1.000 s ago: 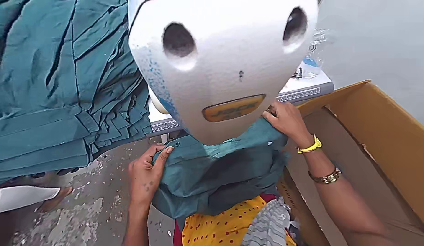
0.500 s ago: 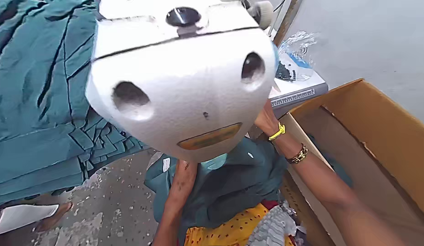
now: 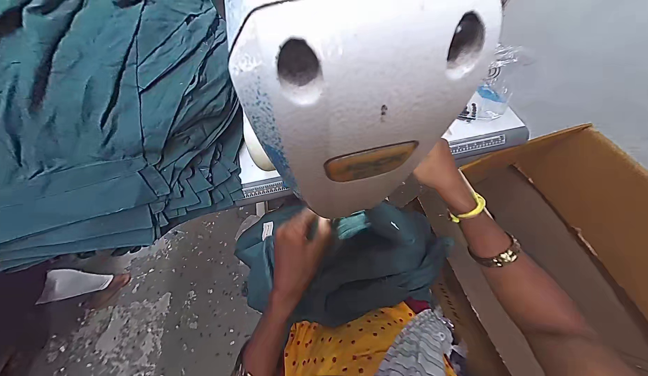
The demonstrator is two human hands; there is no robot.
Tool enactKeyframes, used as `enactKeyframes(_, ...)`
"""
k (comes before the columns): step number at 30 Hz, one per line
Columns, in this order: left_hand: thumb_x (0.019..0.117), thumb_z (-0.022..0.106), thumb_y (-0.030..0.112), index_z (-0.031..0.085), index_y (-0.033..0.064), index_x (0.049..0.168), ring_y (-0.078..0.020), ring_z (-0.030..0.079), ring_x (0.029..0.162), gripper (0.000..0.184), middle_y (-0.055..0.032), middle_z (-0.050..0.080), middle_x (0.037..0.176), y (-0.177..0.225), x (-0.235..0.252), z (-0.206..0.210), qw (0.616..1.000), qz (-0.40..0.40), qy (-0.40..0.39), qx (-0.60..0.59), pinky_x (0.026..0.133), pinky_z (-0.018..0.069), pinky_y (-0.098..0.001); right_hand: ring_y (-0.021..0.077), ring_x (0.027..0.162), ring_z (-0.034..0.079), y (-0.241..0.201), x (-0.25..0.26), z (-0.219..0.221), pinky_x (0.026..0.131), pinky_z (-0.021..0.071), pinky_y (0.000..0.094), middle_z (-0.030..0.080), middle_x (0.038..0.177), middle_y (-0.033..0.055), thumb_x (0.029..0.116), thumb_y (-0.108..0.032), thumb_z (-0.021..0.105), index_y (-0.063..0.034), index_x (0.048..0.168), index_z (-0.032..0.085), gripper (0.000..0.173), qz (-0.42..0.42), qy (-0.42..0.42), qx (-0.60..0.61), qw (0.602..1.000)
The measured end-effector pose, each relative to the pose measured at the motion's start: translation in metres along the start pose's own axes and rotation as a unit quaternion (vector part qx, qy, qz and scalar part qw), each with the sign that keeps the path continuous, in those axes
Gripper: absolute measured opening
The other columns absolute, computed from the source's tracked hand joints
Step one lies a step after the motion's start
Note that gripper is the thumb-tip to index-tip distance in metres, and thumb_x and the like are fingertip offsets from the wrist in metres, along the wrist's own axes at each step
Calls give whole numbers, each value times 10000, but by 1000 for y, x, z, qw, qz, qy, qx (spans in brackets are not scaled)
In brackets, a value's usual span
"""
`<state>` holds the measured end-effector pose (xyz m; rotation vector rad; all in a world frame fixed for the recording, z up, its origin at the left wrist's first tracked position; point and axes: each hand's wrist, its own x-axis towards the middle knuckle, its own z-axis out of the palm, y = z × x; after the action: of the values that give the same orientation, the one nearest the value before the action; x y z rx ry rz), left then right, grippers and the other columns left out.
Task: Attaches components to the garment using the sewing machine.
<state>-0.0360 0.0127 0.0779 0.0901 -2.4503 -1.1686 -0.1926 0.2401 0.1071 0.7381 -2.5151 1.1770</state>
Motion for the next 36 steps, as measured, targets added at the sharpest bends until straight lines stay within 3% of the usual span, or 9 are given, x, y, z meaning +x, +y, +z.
enactKeyframes(3, 1002, 592, 277, 556, 99, 714, -65, 487, 500, 340, -7, 491, 569, 27, -31, -17, 980, 165, -98, -44, 457, 400, -194, 238, 715, 692, -32, -17, 9, 616, 564, 381, 692, 797, 138, 937, -150, 669, 8, 863, 696, 176, -215, 44, -90, 972)
enactKeyframes(6, 1017, 586, 379, 629, 104, 790, -67, 503, 505, 359, -1, 530, 587, 23, -37, -11, 979, 161, -123, -35, 457, 404, -211, 204, 675, 645, -54, -32, 35, 599, 489, 317, 661, 701, 70, 1002, -118, 569, -80, 808, 664, 220, -407, 25, -122, 905)
enactKeyframes(10, 1028, 571, 377, 754, 129, 987, -47, 642, 636, 310, 8, 711, 758, 19, -36, -8, 983, 144, -116, -15, 562, 507, -217, 200, 696, 692, -61, -25, 36, 613, 539, 314, 690, 699, 68, 876, -124, 674, -74, 759, 723, 136, -367, 2, -111, 924)
enactKeyframes(15, 1029, 597, 332, 751, 91, 1007, 28, 640, 727, 286, 2, 734, 827, 8, -40, -18, 982, 128, -113, -85, 673, 508, -123, 205, 604, 590, -53, -33, 34, 551, 432, 310, 617, 646, 64, 1010, -113, 580, -59, 865, 659, 174, -428, 10, -88, 900)
enactKeyframes(19, 1030, 591, 351, 759, 108, 1018, 5, 662, 734, 296, 1, 745, 840, 8, -38, -15, 981, 129, -129, -70, 674, 529, -158, 186, 626, 636, -50, -21, 42, 564, 463, 301, 649, 645, 48, 985, -51, 562, -67, 820, 669, 197, -477, 5, -130, 869)
enactKeyframes(27, 1029, 597, 321, 756, 89, 1029, 27, 642, 728, 281, -1, 739, 843, 16, -34, -15, 982, 130, -106, -92, 672, 510, -130, 200, 681, 680, -51, -17, 43, 550, 483, 315, 680, 679, 62, 898, -88, 642, -89, 757, 734, 168, -421, -10, -129, 898)
enactKeyframes(30, 1031, 602, 310, 755, 73, 1024, 37, 654, 762, 282, -7, 750, 870, 18, -31, -22, 981, 141, -83, -105, 709, 523, -123, 130, 738, 665, -54, -37, 46, 672, 530, 268, 688, 753, 60, 1000, -204, 592, -31, 864, 705, 247, -279, -76, 48, 956)
enactKeyframes(33, 1027, 600, 358, 758, 102, 986, 76, 667, 854, 303, 58, 754, 918, -1, -23, -55, 992, 79, -40, -93, 795, 551, -131, 78, 916, 613, -61, -60, 34, 862, 494, 236, 649, 901, 48, 1063, -368, 542, -38, 1038, 569, 332, -159, -196, 219, 943)
enactKeyframes(36, 984, 630, 324, 752, 89, 962, 103, 637, 767, 266, 95, 725, 866, -38, -21, -80, 998, -43, 6, -44, 710, 534, -108, 90, 807, 629, -47, -53, 31, 780, 519, 313, 663, 817, 29, 988, -322, 649, -17, 1041, 628, 310, -39, -134, 137, 981)
